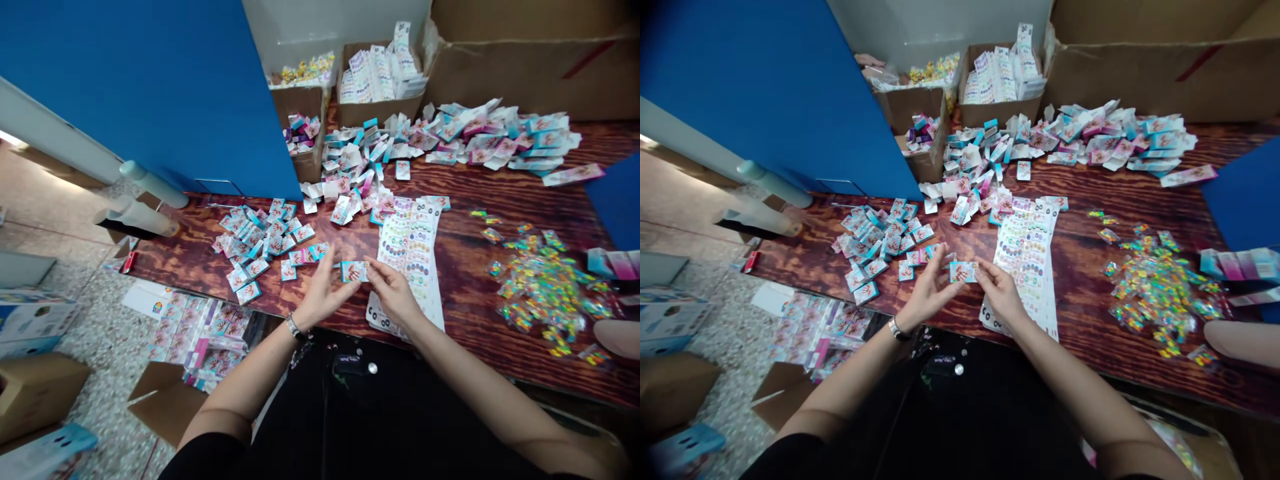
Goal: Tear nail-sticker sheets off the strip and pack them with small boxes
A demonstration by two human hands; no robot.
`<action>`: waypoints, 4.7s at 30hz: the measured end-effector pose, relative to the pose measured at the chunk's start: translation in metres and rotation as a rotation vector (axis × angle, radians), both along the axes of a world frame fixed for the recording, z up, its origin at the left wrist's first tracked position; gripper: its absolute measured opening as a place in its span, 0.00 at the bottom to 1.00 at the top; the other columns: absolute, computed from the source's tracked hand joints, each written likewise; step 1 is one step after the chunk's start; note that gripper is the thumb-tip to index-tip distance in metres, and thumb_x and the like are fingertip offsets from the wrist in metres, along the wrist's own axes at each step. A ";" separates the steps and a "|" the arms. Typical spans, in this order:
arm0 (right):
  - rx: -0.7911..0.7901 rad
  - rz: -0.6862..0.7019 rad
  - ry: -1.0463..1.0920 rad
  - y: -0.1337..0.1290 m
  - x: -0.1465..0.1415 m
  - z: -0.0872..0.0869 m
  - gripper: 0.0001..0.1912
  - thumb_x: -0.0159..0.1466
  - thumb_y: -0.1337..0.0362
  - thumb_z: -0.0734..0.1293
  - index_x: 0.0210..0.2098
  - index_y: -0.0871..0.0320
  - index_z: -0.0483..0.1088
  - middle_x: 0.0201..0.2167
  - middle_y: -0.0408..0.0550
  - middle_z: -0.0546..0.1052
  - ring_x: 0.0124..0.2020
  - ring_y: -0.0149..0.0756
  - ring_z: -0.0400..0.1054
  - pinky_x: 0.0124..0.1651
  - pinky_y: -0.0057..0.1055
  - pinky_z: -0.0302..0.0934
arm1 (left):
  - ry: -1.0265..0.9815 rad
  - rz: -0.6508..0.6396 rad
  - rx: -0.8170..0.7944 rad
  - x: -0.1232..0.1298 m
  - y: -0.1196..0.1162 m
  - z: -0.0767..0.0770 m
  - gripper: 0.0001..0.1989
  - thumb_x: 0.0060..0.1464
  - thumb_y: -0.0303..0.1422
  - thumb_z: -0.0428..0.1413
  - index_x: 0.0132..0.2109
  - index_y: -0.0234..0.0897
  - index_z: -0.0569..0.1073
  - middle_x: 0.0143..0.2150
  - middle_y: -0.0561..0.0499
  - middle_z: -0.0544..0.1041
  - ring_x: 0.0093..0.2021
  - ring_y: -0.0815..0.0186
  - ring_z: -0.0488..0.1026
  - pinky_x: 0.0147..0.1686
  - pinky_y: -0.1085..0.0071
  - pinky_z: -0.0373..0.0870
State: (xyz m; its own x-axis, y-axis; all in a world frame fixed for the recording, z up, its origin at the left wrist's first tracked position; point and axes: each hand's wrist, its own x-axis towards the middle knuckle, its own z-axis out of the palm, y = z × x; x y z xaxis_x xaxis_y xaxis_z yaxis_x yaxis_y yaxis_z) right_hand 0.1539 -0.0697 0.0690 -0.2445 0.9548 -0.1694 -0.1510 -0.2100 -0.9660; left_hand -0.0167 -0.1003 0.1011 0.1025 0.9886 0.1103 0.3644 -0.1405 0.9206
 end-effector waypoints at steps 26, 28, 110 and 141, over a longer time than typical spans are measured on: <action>0.681 0.229 -1.710 0.142 -0.006 -0.013 0.24 0.68 0.67 0.54 0.63 0.49 0.60 0.45 0.58 0.72 0.40 0.45 0.69 0.39 0.37 0.60 | 0.563 0.269 0.488 -0.091 0.042 -0.003 0.28 0.60 0.27 0.52 0.66 0.43 0.57 0.66 0.38 0.59 0.68 0.48 0.54 0.62 0.44 0.58; 0.693 0.244 -1.681 0.147 -0.012 -0.010 0.22 0.69 0.68 0.52 0.58 0.53 0.66 0.43 0.59 0.73 0.43 0.46 0.68 0.42 0.39 0.59 | 0.517 0.189 0.497 -0.075 0.044 -0.002 0.27 0.60 0.26 0.52 0.65 0.42 0.59 0.64 0.38 0.61 0.67 0.49 0.55 0.62 0.45 0.60; 1.245 0.014 -1.172 -0.025 0.081 0.048 0.16 0.66 0.68 0.63 0.53 0.55 0.71 0.46 0.51 0.77 0.48 0.41 0.70 0.49 0.37 0.66 | -0.999 -0.253 -0.741 0.082 0.027 0.014 0.24 0.37 0.22 0.59 0.46 0.36 0.71 0.42 0.49 0.77 0.43 0.63 0.74 0.44 0.67 0.71; 0.283 -0.124 -1.334 0.128 0.236 -0.013 0.09 0.64 0.61 0.62 0.39 0.59 0.71 0.33 0.54 0.78 0.37 0.42 0.70 0.42 0.32 0.57 | -0.370 -0.125 -0.627 0.047 0.017 0.000 0.25 0.54 0.46 0.59 0.53 0.36 0.71 0.53 0.42 0.76 0.47 0.58 0.76 0.50 0.61 0.72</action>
